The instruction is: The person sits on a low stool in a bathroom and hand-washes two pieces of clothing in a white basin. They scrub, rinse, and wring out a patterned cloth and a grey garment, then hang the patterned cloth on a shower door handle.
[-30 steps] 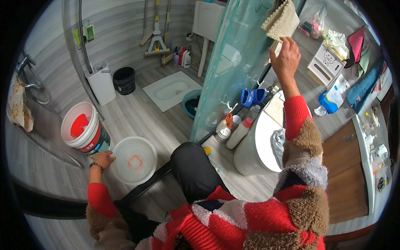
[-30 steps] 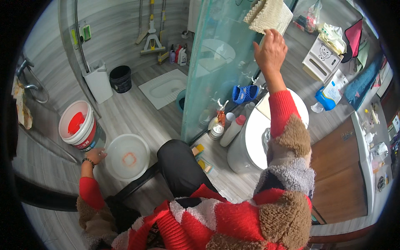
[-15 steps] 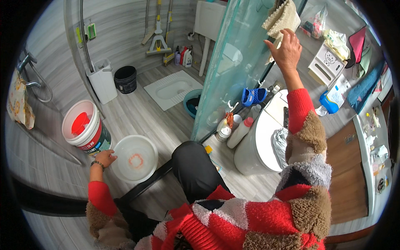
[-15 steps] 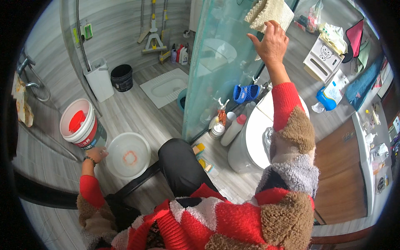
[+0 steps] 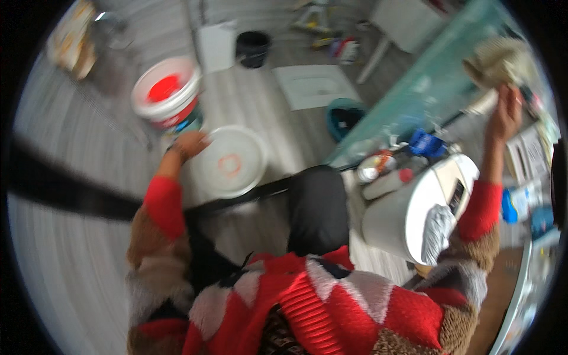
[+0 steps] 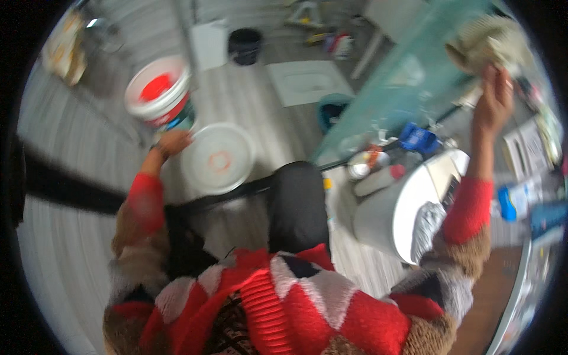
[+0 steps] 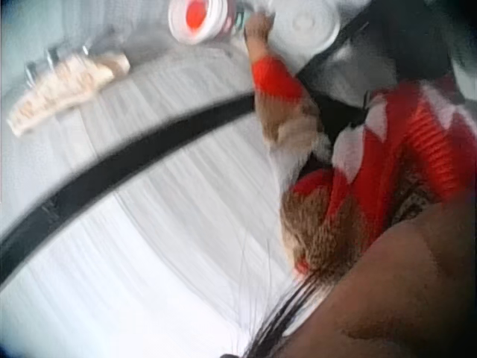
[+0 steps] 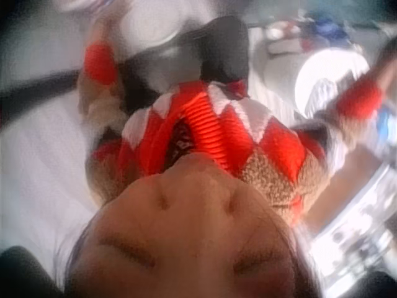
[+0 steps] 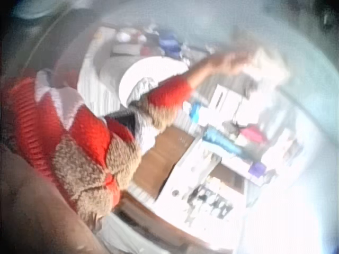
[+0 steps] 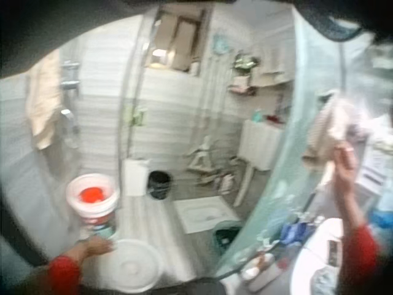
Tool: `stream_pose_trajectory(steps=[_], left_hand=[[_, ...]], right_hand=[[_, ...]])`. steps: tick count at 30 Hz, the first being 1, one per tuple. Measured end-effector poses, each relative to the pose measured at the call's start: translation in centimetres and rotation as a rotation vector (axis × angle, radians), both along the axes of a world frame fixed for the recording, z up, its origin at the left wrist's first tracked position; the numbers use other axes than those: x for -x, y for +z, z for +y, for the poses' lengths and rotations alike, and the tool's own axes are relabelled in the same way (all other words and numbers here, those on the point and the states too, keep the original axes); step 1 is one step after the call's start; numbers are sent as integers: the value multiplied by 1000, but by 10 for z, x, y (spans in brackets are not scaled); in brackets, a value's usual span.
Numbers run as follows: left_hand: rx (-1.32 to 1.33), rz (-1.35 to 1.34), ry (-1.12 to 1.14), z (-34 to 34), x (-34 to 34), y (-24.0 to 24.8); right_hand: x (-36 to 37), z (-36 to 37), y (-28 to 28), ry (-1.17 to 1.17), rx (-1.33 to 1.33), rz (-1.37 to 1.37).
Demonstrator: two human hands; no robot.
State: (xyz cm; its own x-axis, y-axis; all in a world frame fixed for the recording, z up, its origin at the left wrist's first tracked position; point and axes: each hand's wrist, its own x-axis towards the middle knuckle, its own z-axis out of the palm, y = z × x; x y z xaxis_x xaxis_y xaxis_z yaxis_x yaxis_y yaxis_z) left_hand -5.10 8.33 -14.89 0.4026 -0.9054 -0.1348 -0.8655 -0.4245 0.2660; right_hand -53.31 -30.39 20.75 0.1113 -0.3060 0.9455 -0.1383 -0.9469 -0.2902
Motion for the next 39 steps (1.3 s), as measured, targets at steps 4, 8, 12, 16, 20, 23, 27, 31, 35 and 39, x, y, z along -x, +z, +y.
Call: stream_pose_trajectory(steps=[4, 8, 12, 16, 20, 23, 27, 31, 35, 39], left_hand=[[246, 79, 116, -9, 6, 12], [285, -39, 229, -16, 24, 34], [463, -129, 382, -23, 43, 57], [781, -62, 513, -32, 52, 67], [1016, 174, 592, -38, 48, 60], [1211, 937, 710, -39, 46, 51], [1172, 1218, 824, -45, 68, 45], [1333, 1678, 532, -40, 71, 64], [1100, 1352, 261, -27, 63, 90], [913, 1126, 154, -21, 74, 101]], right_hand=[[-50, 78, -50, 585, -634, 83], [-113, 140, -116, 973, -1230, 186], [-183, 175, -164, 895, -1421, 188], [-245, 221, -213, 936, -1222, 288], [-290, 286, -253, 781, -898, 483], [-306, 327, -271, 638, -539, 348], [-330, 318, -271, 513, -564, 342], [-335, 281, -273, 652, -582, 430], [-331, 241, -268, 777, -890, 310], [-316, 228, -271, 881, -898, 314]])
